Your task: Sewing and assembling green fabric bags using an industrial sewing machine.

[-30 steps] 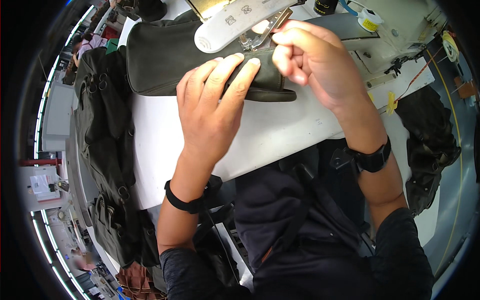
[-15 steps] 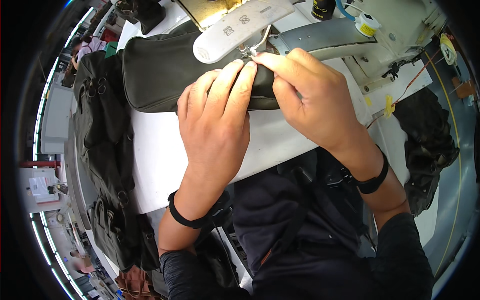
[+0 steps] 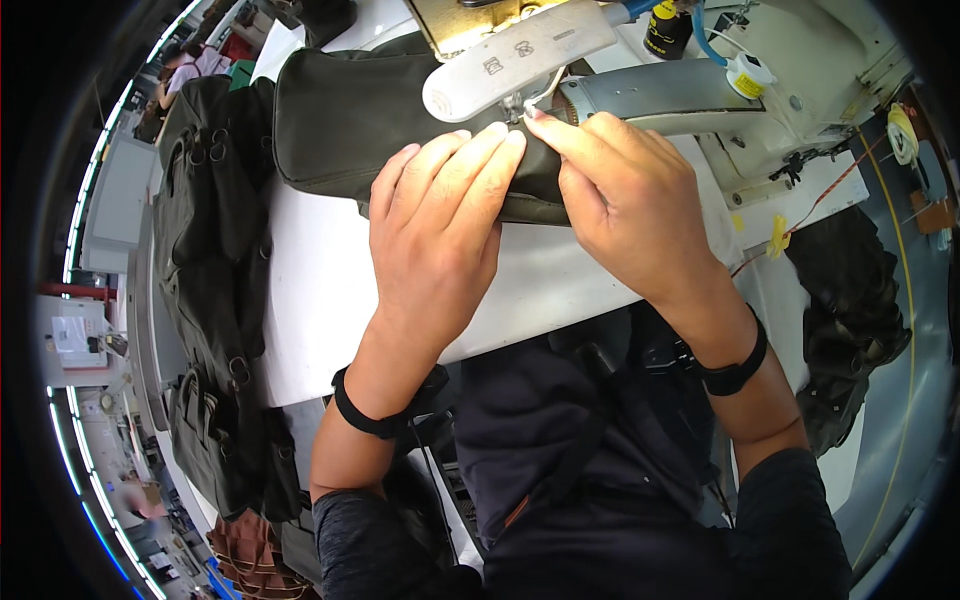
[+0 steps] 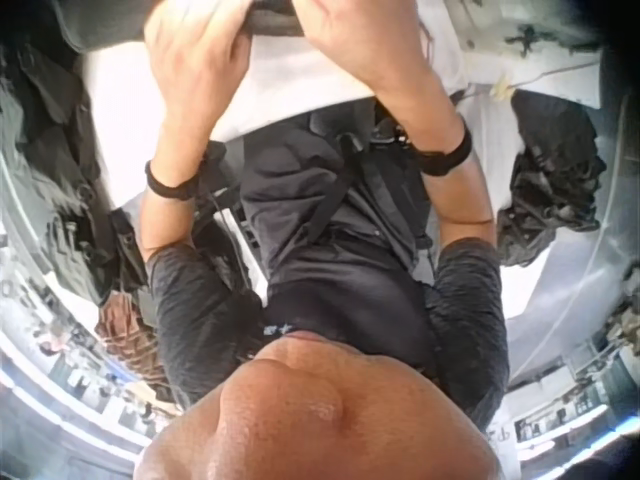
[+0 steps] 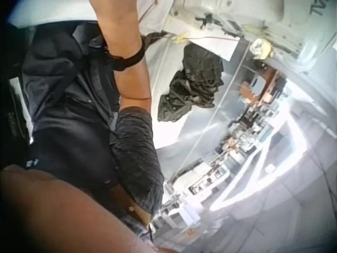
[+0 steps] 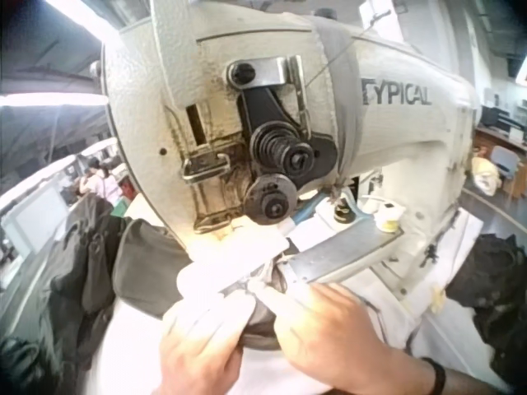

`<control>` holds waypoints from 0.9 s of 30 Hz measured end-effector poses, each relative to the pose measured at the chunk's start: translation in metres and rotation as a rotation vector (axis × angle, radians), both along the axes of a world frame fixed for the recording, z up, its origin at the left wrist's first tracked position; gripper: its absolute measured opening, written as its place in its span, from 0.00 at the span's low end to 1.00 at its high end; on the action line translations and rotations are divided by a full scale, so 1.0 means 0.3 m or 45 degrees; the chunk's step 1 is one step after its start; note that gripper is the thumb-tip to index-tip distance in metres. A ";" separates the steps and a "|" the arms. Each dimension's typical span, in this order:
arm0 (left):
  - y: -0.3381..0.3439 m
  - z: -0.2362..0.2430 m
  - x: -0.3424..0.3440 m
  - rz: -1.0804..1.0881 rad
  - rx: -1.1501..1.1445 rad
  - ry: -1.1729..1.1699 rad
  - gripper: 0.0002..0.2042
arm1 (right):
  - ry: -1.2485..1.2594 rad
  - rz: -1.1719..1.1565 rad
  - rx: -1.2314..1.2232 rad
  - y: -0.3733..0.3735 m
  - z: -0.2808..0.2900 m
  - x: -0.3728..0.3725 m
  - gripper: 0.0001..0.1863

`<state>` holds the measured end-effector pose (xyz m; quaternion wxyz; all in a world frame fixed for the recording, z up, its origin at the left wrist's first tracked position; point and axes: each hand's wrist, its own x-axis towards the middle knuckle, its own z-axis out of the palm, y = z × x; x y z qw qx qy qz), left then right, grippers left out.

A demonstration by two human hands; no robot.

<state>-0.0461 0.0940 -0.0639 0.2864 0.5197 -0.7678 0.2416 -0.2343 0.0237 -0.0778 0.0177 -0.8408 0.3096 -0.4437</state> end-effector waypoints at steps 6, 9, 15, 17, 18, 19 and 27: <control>-0.006 0.000 0.010 -0.056 -0.005 0.047 0.25 | -0.026 0.034 -0.004 -0.009 -0.001 0.002 0.20; -0.011 0.000 0.008 -0.046 -0.006 0.052 0.25 | -0.016 0.022 -0.006 -0.009 -0.001 0.002 0.20; -0.017 -0.001 0.012 -0.066 -0.028 0.036 0.24 | -0.125 0.057 -0.015 -0.014 -0.009 0.011 0.21; -0.017 -0.008 0.020 -0.065 -0.006 0.049 0.24 | -0.145 0.058 0.009 -0.017 -0.015 0.010 0.20; -0.015 -0.012 0.024 -0.088 -0.033 0.036 0.24 | -0.141 0.059 -0.007 -0.017 -0.016 0.009 0.20; -0.017 -0.016 0.028 -0.085 -0.042 0.022 0.24 | -0.144 0.069 0.007 -0.019 -0.017 0.008 0.20; 0.051 0.056 -0.038 0.161 -0.007 -0.149 0.23 | -0.302 0.158 0.244 0.014 -0.002 -0.005 0.15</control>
